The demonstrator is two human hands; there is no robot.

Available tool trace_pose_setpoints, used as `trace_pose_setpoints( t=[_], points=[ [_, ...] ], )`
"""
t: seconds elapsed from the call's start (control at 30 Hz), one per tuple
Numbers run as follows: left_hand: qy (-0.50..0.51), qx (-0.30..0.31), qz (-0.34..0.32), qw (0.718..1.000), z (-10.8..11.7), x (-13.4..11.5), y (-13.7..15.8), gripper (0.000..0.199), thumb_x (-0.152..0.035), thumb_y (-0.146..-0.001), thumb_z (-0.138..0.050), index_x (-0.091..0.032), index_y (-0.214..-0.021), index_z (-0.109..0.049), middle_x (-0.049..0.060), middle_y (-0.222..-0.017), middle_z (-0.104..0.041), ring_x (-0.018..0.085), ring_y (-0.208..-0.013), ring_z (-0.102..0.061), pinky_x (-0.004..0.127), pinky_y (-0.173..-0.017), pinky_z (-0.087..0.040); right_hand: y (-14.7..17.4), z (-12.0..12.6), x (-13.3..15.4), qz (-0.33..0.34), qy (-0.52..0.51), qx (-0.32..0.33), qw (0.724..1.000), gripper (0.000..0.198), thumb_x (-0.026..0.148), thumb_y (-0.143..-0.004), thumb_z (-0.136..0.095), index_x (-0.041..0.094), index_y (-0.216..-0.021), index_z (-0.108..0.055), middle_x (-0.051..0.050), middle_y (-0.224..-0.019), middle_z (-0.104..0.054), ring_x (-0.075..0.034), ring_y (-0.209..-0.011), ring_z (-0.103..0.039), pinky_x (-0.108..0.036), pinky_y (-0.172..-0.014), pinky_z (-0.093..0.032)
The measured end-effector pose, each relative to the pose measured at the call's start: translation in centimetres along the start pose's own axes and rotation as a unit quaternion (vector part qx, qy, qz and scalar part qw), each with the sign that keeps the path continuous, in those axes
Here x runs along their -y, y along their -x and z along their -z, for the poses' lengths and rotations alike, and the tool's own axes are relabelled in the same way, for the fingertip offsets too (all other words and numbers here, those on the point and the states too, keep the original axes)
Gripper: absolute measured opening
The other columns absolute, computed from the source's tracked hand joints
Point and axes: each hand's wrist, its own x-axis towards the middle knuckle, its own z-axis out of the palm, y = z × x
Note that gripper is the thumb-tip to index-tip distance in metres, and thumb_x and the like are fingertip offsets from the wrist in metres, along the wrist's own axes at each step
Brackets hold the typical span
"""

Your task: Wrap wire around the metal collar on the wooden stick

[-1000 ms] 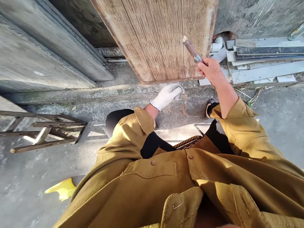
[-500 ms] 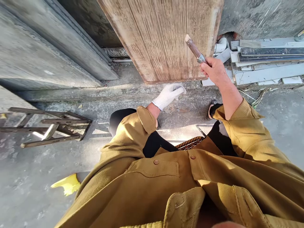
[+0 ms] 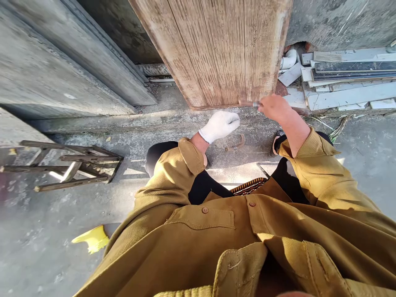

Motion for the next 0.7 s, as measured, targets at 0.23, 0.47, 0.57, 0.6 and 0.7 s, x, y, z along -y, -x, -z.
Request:
trace_pose_setpoints(
  t=[0.23,0.47,0.57,0.6,0.7],
  points=[
    [0.114,-0.049,0.090,0.988,-0.3,-0.1,0.4,0.025,-0.027,-0.089,-0.064,-0.020,-0.110,-0.076,0.004,-0.098,-0.080,0.021,-0.089,-0.073,0.033,-0.086,-0.056,1.3,1.5,-0.9,0.245,-0.166,0.386,0.874,0.018,0.031,-0.098,-0.077,0.016,-0.088,-0.081,-0.001,-0.069,-0.067,-0.015,-0.066,-0.058,-0.028,-0.067,-0.042],
    [0.266,-0.175,0.076,0.945,-0.8,0.2,-0.2,0.015,-0.023,-0.087,-0.068,-0.018,-0.100,-0.075,0.005,-0.102,-0.081,0.019,-0.096,-0.075,0.032,-0.091,-0.060,0.8,1.6,-2.9,0.285,-0.415,0.294,0.813,0.044,0.053,-0.094,-0.087,0.014,-0.083,-0.071,0.000,-0.075,-0.063,-0.010,-0.063,-0.052,-0.022,-0.063,-0.041],
    [0.249,-0.210,0.079,0.942,-1.0,1.0,-0.6,0.013,-0.022,-0.087,-0.069,-0.018,-0.097,-0.075,0.003,-0.094,-0.080,0.018,-0.093,-0.074,0.031,-0.090,-0.060,0.8,1.2,-2.9,0.308,-0.501,0.259,0.766,0.050,0.057,-0.096,-0.087,0.012,-0.087,-0.068,0.000,-0.075,-0.062,-0.008,-0.062,-0.046,-0.022,-0.058,-0.038],
    [0.241,-0.214,0.082,0.943,-1.0,1.2,-0.6,0.013,-0.021,-0.086,-0.069,-0.018,-0.096,-0.075,0.002,-0.091,-0.079,0.018,-0.092,-0.074,0.031,-0.089,-0.060,0.8,1.1,-2.7,0.315,-0.521,0.249,0.753,0.051,0.058,-0.097,-0.086,0.011,-0.087,-0.067,0.000,-0.074,-0.061,-0.008,-0.061,-0.045,-0.022,-0.057,-0.037],
    [0.235,-0.214,0.095,0.943,-0.9,1.3,-0.6,0.015,-0.020,-0.087,-0.065,-0.019,-0.097,-0.076,0.002,-0.089,-0.077,0.018,-0.089,-0.072,0.030,-0.086,-0.059,1.1,1.1,-1.9,0.300,-0.562,0.204,0.743,0.053,0.058,-0.099,-0.085,0.013,-0.083,-0.064,0.001,-0.071,-0.059,-0.008,-0.061,-0.043,-0.022,-0.057,-0.036]
  ],
)
